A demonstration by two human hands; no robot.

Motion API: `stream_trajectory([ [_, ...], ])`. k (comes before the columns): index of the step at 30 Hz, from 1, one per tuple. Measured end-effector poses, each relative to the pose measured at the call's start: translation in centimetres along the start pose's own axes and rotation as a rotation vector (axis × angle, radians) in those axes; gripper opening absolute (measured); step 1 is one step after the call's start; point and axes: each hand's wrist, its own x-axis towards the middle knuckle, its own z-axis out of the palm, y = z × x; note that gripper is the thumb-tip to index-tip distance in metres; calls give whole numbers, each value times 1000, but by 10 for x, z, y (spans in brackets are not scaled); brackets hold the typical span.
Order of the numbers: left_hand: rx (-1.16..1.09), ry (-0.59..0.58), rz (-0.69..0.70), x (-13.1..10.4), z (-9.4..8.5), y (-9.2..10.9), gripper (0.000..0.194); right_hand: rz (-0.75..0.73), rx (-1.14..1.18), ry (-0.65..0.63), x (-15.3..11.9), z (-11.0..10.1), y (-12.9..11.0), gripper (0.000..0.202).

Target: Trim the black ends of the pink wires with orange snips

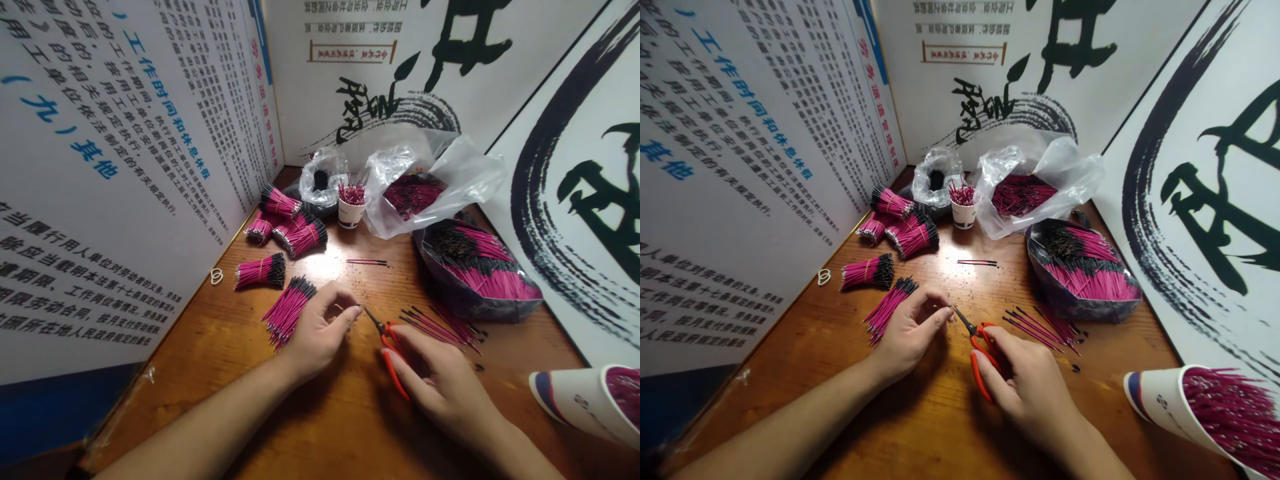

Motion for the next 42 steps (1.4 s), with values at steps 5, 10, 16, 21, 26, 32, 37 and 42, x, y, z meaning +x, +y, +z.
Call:
stream_trajectory([
  [5,3,-6,-5,0,0,0,7,-4,8,-5,0,1,1,18],
  [10,0,-9,-2,0,0,0,7,-9,13,-14,1,1,1,18],
  [16,10,-3,8,0,1,0,7,-8,20,-17,0,2,2,19],
  [21,16,-11,39,0,0,-2,5,-17,31,1,0,1,2,19],
  [26,36,-10,41,1,-2,-1,5,-33,30,28,0,0,3,20],
  [32,59,-10,48,1,-2,0,5,-41,17,26,0,-2,3,19],
  [37,43,-20,34,-1,-1,1,5,-14,24,55,0,-1,2,17],
  [42,53,-19,49,0,-2,-1,5,-14,37,46,0,-2,0,18],
])
